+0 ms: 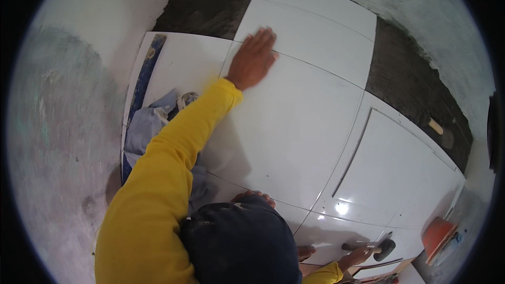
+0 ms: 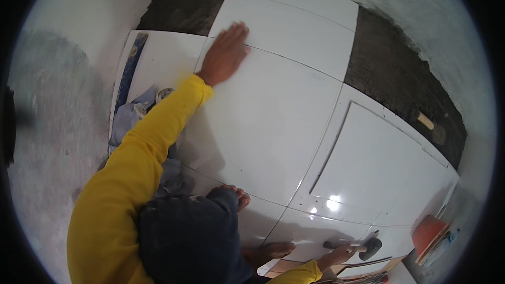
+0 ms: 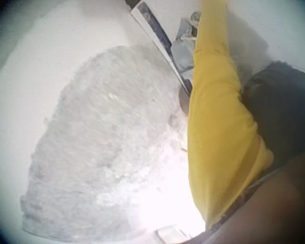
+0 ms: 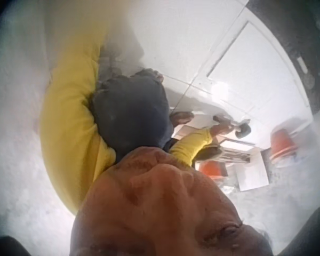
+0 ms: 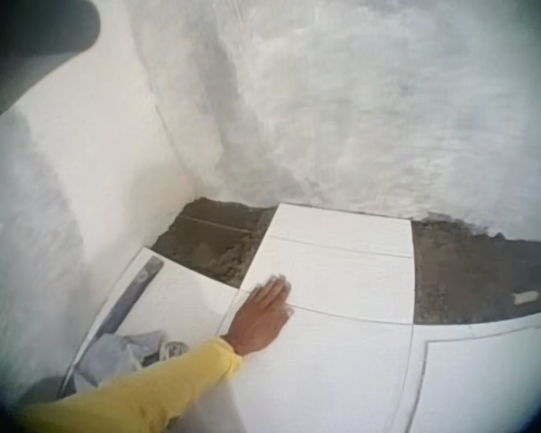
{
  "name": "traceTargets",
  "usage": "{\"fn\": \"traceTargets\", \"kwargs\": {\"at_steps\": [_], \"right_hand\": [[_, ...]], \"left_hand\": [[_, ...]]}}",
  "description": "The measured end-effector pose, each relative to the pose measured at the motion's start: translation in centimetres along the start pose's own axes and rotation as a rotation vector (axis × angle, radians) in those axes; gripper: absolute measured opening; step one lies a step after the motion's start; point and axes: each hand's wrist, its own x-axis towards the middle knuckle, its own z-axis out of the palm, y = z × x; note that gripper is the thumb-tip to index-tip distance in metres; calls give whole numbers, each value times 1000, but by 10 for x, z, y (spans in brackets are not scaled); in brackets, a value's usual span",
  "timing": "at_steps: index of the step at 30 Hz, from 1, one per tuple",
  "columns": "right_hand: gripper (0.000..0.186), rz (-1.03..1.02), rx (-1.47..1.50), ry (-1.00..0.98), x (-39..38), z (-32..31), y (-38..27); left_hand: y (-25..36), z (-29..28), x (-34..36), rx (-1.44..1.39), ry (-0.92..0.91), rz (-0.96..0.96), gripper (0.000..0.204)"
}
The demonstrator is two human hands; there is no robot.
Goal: The person spreads cement on the floor with a trowel, places white tiles, and taps them with a rubber mallet to level them. They use a spirit level to check alignment and wipe the tiles with a cloth.
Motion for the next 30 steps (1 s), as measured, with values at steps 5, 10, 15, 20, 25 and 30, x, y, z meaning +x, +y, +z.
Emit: {"fn": "traceTargets", "kwargs": {"at_steps": [5,10,15,20,25,30], "right_hand": [[52,115,87,-53,-8,10,4],[49,360,298,-123,16,-14,-19],[52,128,429,63,-41,-13,-68],[59,-209,599,-9,-109,-2,-167],[43,-236,758,-442,-154,14,-298],[52,-585,743,-830,-209,48,-430]], "left_hand": [[18,-30,-38,-53,-8,-2,60],[12,-31,-44,-57,43,-52,59],[15,-30,-47,23,76,-207,63],[22,-21,-42,23,75,-274,65],[36,0,42,-151,161,-108,65],[19,51,142,-107,66,-97,79]]}}
